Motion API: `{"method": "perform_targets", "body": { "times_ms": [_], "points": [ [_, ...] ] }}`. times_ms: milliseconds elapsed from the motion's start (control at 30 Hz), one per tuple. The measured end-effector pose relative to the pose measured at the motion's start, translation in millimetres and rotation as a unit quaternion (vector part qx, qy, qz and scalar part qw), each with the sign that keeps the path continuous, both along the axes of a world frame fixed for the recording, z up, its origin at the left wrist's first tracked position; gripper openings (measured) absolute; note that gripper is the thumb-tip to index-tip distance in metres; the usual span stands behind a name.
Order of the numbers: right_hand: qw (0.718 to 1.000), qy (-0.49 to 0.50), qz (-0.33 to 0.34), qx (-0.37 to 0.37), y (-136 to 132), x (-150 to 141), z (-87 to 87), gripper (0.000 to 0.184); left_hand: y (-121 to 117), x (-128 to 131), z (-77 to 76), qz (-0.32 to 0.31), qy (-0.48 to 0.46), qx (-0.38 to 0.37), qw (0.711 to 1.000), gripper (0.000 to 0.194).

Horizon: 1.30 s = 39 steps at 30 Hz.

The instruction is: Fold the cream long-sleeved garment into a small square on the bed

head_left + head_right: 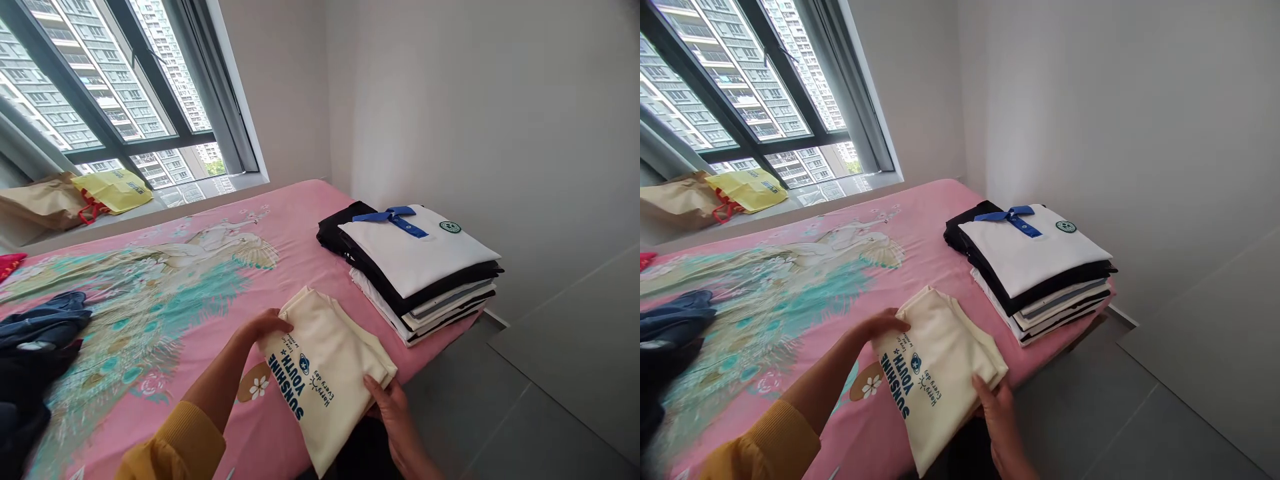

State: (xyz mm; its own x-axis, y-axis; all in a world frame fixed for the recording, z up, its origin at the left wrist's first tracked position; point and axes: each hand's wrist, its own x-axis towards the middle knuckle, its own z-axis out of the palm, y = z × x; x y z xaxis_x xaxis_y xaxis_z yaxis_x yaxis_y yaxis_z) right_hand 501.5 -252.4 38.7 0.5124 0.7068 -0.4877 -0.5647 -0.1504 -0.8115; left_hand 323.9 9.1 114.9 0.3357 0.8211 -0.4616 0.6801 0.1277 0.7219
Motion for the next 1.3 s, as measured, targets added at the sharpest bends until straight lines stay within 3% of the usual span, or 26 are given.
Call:
{"method": "perform_targets", "body": {
  "times_ms": [100, 200, 267, 333, 400, 467, 533, 633, 733, 833, 900, 967, 1067, 1133, 1300],
  "points": [
    [0.998, -0.039, 0.004, 0.056, 16, 9, 11.9, 0.053, -45, -43, 18.3, 0.03, -0.084, -0.087, 0.992, 0.041],
    [0.989, -0.061, 0.067, 0.113, 48, 11, 42.0, 0.051, -94, -91, 34.1, 0.144, -0.202, -0.101, 0.963, 0.047],
    [0.979, -0.073, 0.132, 0.137, 75, 6, 59.2, 0.052, -126, -117, 35.1, 0.219, -0.242, -0.081, 0.942, 0.051],
    [0.966, -0.105, 0.203, 0.124, 99, -3, 63.3, 0.052, -153, -139, 24.0, 0.273, -0.257, -0.062, 0.925, 0.054],
    [0.951, -0.173, 0.245, 0.07, 116, -12, 53.0, 0.051, -175, -161, 2.6, 0.315, -0.225, -0.033, 0.921, 0.059],
    [0.938, -0.246, 0.242, 0.021, 122, -18, 36.2, 0.048, -192, -181, -21.2, 0.353, -0.138, 0.035, 0.925, 0.065],
    [0.925, -0.319, 0.206, 0.029, 117, -22, 24.7, 0.045, -205, -196, -36.8, 0.366, -0.048, 0.152, 0.917, 0.065],
    [0.868, -0.445, 0.195, 0.103, 102, -36, 32.6, 0.038, -209, -192, -32.6, 0.282, 0.007, 0.339, 0.897, 0.045],
    [0.775, -0.553, 0.253, 0.173, 93, -68, 59.4, 0.035, -194, -156, -9.6, 0.13, 0.025, 0.446, 0.885, 0.037],
    [0.659, -0.644, 0.335, 0.196, 97, -101, 70.4, 0.04, -171, -115, -3.1, 0.015, 0.087, 0.442, 0.893, 0.042],
    [0.583, -0.684, 0.406, 0.168, 103, -114, 60.1, 0.043, -159, -99, -16.0, 0.027, 0.159, 0.385, 0.909, 0.046],
    [0.537, -0.709, 0.44, 0.123, 109, -117, 40.6, 0.048, -154, -93, -36.9, 0.092, 0.222, 0.328, 0.913, 0.055],
    [0.529, -0.738, 0.415, 0.058, 116, -113, 13.1, 0.061, -154, -95, -63.2, 0.161, 0.265, 0.299, 0.902, 0.072],
    [0.532, -0.748, 0.396, 0.034, 118, -110, 3.6, 0.065, -156, -96, -69.8, 0.175, 0.271, 0.291, 0.901, 0.077],
    [0.532, -0.745, 0.402, 0.013, 118, -105, 9.7, 0.065, -157, -106, -55.6, 0.137, 0.281, 0.274, 0.91, 0.076]
  ]
}}
